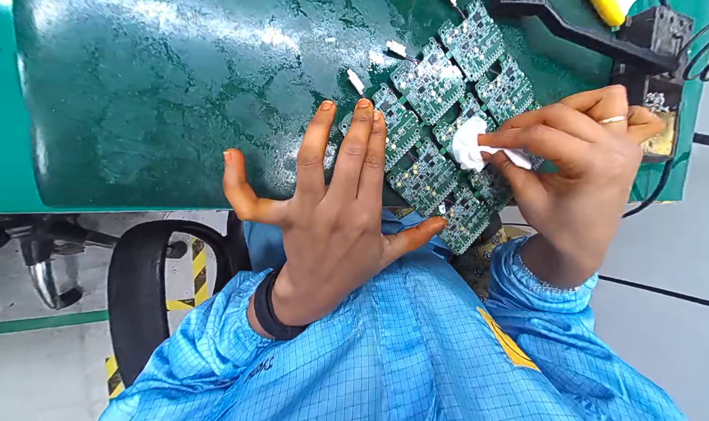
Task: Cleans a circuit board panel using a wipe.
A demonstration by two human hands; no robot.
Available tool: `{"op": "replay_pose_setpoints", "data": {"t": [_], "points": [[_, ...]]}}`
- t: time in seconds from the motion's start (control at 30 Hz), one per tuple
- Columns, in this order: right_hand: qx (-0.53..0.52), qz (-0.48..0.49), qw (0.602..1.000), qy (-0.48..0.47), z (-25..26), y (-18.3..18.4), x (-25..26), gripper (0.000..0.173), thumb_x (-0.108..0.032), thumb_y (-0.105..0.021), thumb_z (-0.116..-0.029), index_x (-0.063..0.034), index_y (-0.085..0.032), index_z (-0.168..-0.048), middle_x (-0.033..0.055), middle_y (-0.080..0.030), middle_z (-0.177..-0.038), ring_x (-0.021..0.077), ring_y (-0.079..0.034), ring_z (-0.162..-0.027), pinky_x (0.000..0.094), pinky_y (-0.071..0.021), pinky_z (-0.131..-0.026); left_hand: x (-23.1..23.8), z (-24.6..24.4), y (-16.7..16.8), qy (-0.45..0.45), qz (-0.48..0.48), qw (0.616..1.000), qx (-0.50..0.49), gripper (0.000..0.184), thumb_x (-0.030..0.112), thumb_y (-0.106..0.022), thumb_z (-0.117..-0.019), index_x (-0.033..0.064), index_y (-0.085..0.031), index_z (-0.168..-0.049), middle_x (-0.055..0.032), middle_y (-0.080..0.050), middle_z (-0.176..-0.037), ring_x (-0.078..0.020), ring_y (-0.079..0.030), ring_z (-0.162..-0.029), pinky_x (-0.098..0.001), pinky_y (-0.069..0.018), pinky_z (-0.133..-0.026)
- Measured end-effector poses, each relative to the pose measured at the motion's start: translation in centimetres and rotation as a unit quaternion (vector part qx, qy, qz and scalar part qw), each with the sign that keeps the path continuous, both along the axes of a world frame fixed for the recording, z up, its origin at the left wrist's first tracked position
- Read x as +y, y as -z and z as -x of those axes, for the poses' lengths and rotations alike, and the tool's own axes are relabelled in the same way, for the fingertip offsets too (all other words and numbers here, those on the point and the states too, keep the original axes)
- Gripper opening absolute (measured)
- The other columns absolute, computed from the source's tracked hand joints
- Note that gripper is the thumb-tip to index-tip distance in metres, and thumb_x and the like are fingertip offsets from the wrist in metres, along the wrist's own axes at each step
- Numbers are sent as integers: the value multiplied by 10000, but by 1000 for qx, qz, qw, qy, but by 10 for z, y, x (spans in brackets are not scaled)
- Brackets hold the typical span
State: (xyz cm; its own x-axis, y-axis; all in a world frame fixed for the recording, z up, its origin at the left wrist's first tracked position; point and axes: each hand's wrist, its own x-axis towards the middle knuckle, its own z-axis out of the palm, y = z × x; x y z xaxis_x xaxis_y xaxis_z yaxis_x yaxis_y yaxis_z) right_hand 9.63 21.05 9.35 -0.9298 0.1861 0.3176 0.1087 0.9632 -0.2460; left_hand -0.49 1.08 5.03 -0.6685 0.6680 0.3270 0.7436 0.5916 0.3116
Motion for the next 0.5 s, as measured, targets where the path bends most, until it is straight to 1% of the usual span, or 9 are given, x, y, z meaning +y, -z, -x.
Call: {"op": "replay_pose_setpoints", "data": {"t": [0.07,0.13,0.17,0.27,0.33,0.4,0.43,0.5], "points": [[12,19,1000,-21,3,3,-15,96,-140,-684,-941,-134,-769,-896,55,-715,-889,291,-588,-995,525,-306,-897,0,0,0,-1,-1,1000,-1,1072,902,-411,-799,75,-558,-1464,-86,-539,-1518,-380,-373,-1464,-761,-119,-1065],[17,54,997,-44,4,6,-29,105,-123,-679,-944,-155,-760,-884,27,-683,-849,242,-557,-965,485,-277,-889,0,1,0,1,-2,1000,2,1067,903,-412,-796,79,-569,-1454,-83,-545,-1512,-378,-381,-1461,-760,-124,-1062],[19,59,997,-42,5,6,-23,107,-136,-674,-943,-151,-757,-878,28,-688,-848,242,-563,-960,492,-282,-893,0,2,0,1,-3,1000,3,1068,904,-413,-796,77,-569,-1454,-86,-549,-1507,-378,-383,-1459,-758,-121,-1064],[16,45,999,-13,7,7,4,129,-183,-674,-962,-104,-773,-936,66,-722,-908,270,-585,-951,509,-311,-892,0,0,1,1,1,1000,3,1081,909,-395,-801,76,-550,-1472,-87,-540,-1516,-375,-374,-1464,-751,-118,-1068],[19,40,999,-14,8,6,-6,105,-156,-678,-950,-108,-769,-928,68,-723,-912,271,-588,-943,506,-314,-893,0,1,1,0,-1,1000,5,1075,907,-392,-803,79,-554,-1468,-81,-541,-1515,-376,-375,-1461,-746,-128,-1063],[16,53,997,-45,7,6,-26,83,-127,-678,-945,-143,-750,-906,40,-696,-885,236,-570,-930,478,-298,-895,0,1,1,2,-7,1000,6,1062,902,-409,-799,76,-578,-1444,-84,-557,-1499,-383,-386,-1452,-748,-135,-1059],[13,53,997,-50,7,6,-26,89,-137,-673,-953,-151,-748,-906,35,-691,-882,233,-565,-930,479,-291,-896,0,2,1,2,-8,1000,6,1062,904,-411,-797,78,-582,-1442,-83,-558,-1498,-383,-386,-1454,-748,-134,-1062],[7,34,999,-22,11,4,-5,135,-181,-658,-969,-116,-771,-937,71,-714,-917,286,-583,-956,526,-314,-900,0,1,1,1,-2,1000,7,1075,914,-400,-792,85,-569,-1455,-76,-551,-1506,-373,-376,-1460,-742,-119,-1069]]}}
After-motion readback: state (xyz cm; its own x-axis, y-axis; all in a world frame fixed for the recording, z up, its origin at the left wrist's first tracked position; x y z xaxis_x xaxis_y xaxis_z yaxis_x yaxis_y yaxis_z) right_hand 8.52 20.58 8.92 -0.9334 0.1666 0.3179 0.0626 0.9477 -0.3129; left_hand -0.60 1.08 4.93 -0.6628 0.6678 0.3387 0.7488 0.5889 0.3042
